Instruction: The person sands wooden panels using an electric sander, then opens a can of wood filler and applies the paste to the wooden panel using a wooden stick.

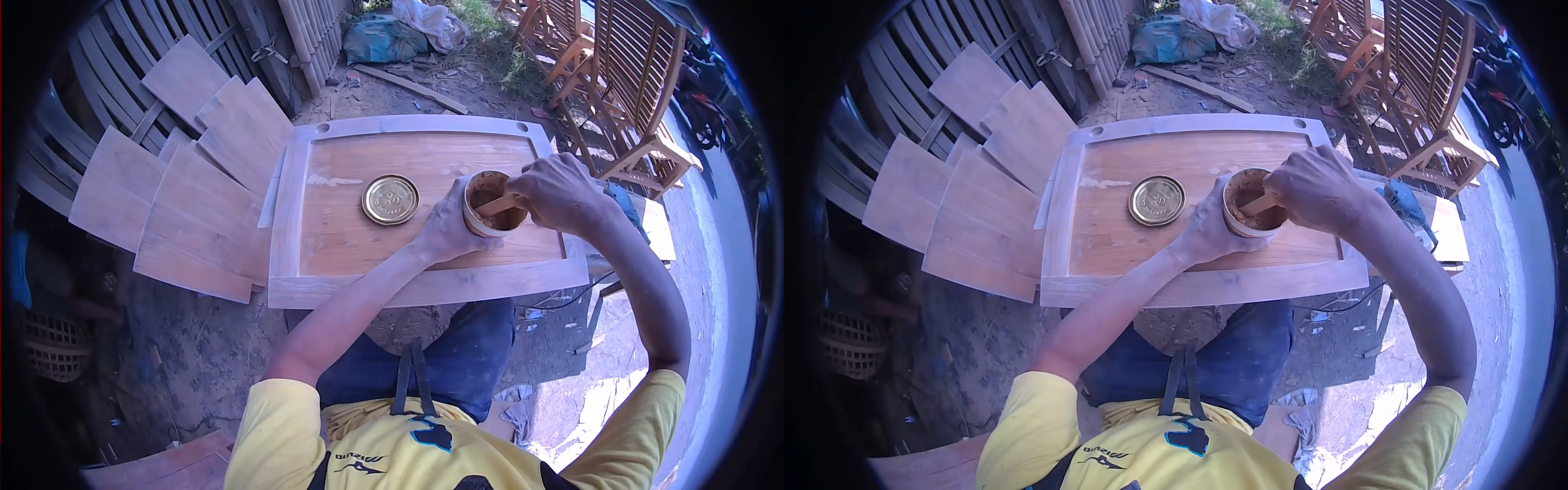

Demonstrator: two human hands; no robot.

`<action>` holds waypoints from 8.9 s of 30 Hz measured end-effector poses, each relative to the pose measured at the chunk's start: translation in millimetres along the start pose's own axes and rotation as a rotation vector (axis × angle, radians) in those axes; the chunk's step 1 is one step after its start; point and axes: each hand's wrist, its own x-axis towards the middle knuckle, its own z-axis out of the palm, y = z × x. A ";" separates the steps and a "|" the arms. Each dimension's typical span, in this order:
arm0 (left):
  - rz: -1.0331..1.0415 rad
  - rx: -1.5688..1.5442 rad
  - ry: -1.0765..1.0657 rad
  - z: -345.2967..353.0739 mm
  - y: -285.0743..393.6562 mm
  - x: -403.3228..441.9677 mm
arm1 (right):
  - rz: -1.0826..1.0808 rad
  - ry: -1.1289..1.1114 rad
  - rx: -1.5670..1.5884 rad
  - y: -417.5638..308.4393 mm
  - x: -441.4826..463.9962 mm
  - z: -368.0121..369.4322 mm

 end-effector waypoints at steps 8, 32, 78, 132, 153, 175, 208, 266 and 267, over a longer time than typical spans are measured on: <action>-0.042 -0.031 -0.043 -2.2 2.4 -0.1 | 0.121 -0.031 0.202 7.8 -11.3 -14.4; 0.007 -0.045 -0.022 3.2 2.9 -0.1 | 0.124 -0.069 -0.014 -9.1 -3.4 -15.1; 0.012 -0.081 -0.037 3.1 4.1 2.0 | 0.328 -0.020 0.706 46.2 -57.6 6.6; -0.288 0.444 0.376 -266.2 -111.8 -99.2 | 0.627 -0.006 0.975 -18.9 -72.8 18.9; -0.290 0.439 0.375 -267.0 -113.2 -99.2 | 0.450 0.218 0.661 -8.2 -52.2 53.1; -0.304 0.418 0.363 -273.0 -117.0 -101.7 | 0.694 0.070 0.720 -39.1 -64.1 6.8; 0.101 0.407 -0.242 -150.6 19.9 -35.0 | 0.441 -0.062 0.055 -35.2 -26.8 -21.7; -0.289 0.481 0.399 -276.3 -133.9 -131.5 | 0.145 0.249 0.227 -183.6 333.1 17.8; -0.289 0.479 0.397 -276.3 -134.2 -131.2 | 0.147 0.247 0.227 -184.3 332.5 19.2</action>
